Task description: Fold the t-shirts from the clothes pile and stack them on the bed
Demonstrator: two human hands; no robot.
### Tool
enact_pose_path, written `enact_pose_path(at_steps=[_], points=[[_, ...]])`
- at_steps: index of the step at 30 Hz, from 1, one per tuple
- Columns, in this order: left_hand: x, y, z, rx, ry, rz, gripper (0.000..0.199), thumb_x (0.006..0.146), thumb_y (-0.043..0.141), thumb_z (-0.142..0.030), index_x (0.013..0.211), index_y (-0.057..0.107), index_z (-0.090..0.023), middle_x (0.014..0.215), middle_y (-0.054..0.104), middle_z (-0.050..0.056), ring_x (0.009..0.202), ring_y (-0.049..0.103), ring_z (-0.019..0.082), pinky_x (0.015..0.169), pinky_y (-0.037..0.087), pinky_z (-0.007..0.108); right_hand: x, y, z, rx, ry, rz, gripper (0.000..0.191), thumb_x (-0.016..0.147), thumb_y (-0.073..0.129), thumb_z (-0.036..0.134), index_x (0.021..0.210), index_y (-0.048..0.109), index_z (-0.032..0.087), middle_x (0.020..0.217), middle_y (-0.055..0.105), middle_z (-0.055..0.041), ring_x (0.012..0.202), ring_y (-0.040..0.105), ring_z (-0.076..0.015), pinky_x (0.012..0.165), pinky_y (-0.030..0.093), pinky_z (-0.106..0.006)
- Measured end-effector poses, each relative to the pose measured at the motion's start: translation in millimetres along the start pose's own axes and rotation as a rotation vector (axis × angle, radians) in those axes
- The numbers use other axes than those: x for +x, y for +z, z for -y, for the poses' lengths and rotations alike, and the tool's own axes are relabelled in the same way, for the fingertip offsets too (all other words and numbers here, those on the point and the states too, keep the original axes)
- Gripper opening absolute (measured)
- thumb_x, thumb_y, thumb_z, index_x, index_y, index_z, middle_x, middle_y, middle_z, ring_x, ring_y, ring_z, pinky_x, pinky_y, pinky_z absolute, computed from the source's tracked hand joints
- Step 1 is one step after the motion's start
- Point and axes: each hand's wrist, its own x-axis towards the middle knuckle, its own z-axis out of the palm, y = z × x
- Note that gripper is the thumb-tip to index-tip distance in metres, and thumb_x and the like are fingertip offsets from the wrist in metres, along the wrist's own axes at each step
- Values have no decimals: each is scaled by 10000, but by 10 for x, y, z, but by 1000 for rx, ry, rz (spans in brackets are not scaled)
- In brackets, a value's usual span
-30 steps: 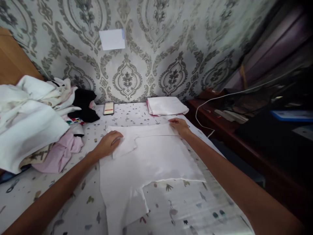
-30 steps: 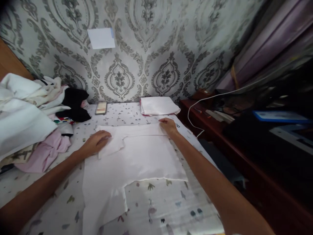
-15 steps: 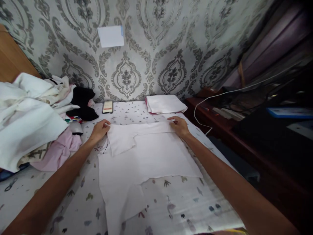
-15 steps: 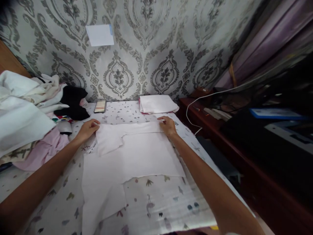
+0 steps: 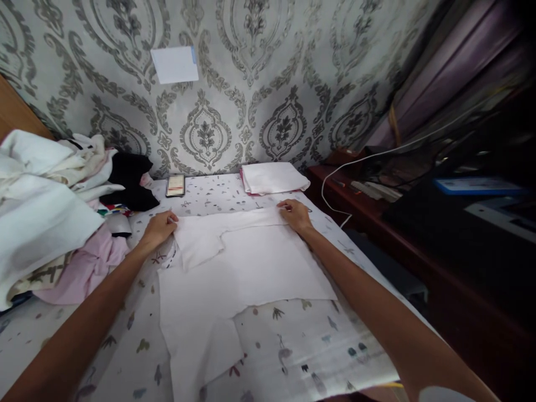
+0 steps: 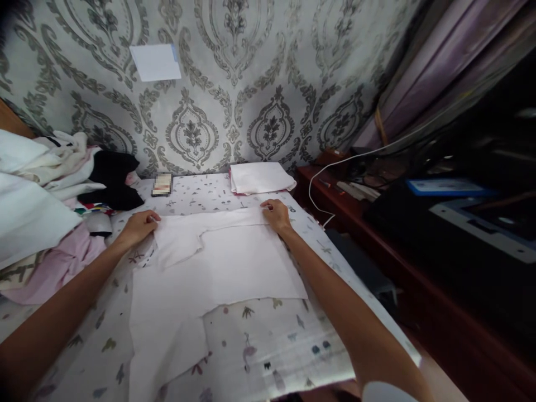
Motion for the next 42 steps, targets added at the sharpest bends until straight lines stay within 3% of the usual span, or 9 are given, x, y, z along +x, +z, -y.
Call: enact_pose_path(at_steps=[8, 12, 14, 20, 27, 31, 33, 37, 42], points=[[-268, -118, -375, 285, 175, -62, 187, 843, 495, -254, 958, 638, -220, 1011, 671, 105, 970, 622, 302, 739, 467, 365, -70, -129, 90, -182, 37, 105, 333, 687, 579, 121, 940, 780, 200, 1027, 702, -66, 886, 630, -205, 874, 490, -325], [-648, -168, -668, 115, 523, 344, 212, 898, 500, -407, 948, 617, -238, 938, 655, 43, 869, 616, 233, 727, 469, 311, -91, -169, 108, -165, 38, 106, 323, 731, 610, 185, 1013, 768, 200, 1082, 694, -79, 872, 640, -210, 870, 503, -346], [-789, -148, -744, 141, 606, 413, 175, 884, 504, -363, 954, 607, -239, 967, 655, 46, 920, 614, 241, 740, 461, 312, -94, -165, 119, -153, 53, 94, 326, 724, 623, 190, 1018, 762, 193, 1080, 699, -76, 839, 642, -202, 867, 504, -354], [-824, -197, -766, 129, 519, 245, 211, 831, 412, -192, 900, 607, -231, 923, 666, 46, 814, 614, 215, 713, 439, 319, -91, -141, 133, -149, 102, 96, 341, 746, 595, 192, 1056, 738, 198, 1000, 720, -45, 793, 651, -186, 750, 524, -311], [-683, -299, -752, -16, 476, 466, 286, 895, 491, -456, 920, 681, -244, 811, 704, 15, 696, 626, 190, 636, 449, 278, -242, -201, 341, -342, -32, 107, 250, 776, 625, 186, 985, 762, 202, 1173, 668, -132, 1079, 622, -320, 941, 481, -438], [-436, 45, -771, -40, 469, 123, 428, 979, 337, -452, 1133, 654, -209, 1138, 716, 92, 1034, 651, 253, 910, 498, 372, -394, 176, 790, -341, -360, 276, 382, 975, 409, 246, 1205, 709, 189, 1391, 611, -118, 1302, 536, -286, 1115, 393, -426], [-326, 243, -728, 40, 457, 104, 522, 987, 317, -478, 1322, 568, -167, 1395, 603, 149, 1284, 549, 290, 1083, 411, 442, -420, 387, 908, -297, -445, 446, 474, 1030, 319, 333, 1385, 595, 184, 1517, 516, -91, 1418, 439, -248, 1178, 331, -394], [-222, 436, -464, 253, 374, 221, 713, 975, 304, -579, 1508, 381, -111, 1614, 332, 192, 1513, 267, 321, 1212, 216, 527, -298, 439, 655, -381, -277, 510, 618, 1034, 282, 499, 1535, 398, 156, 1637, 316, -111, 1533, 225, -258, 1244, 183, -465], [-195, 434, -178, 315, 349, 168, 768, 972, 264, -620, 1537, 341, -105, 1623, 311, 188, 1532, 215, 315, 1224, 194, 521, -107, 189, 129, -408, -159, 431, 667, 1009, 273, 596, 1556, 354, 223, 1665, 246, -80, 1543, 190, -261, 1247, 169, -476]])
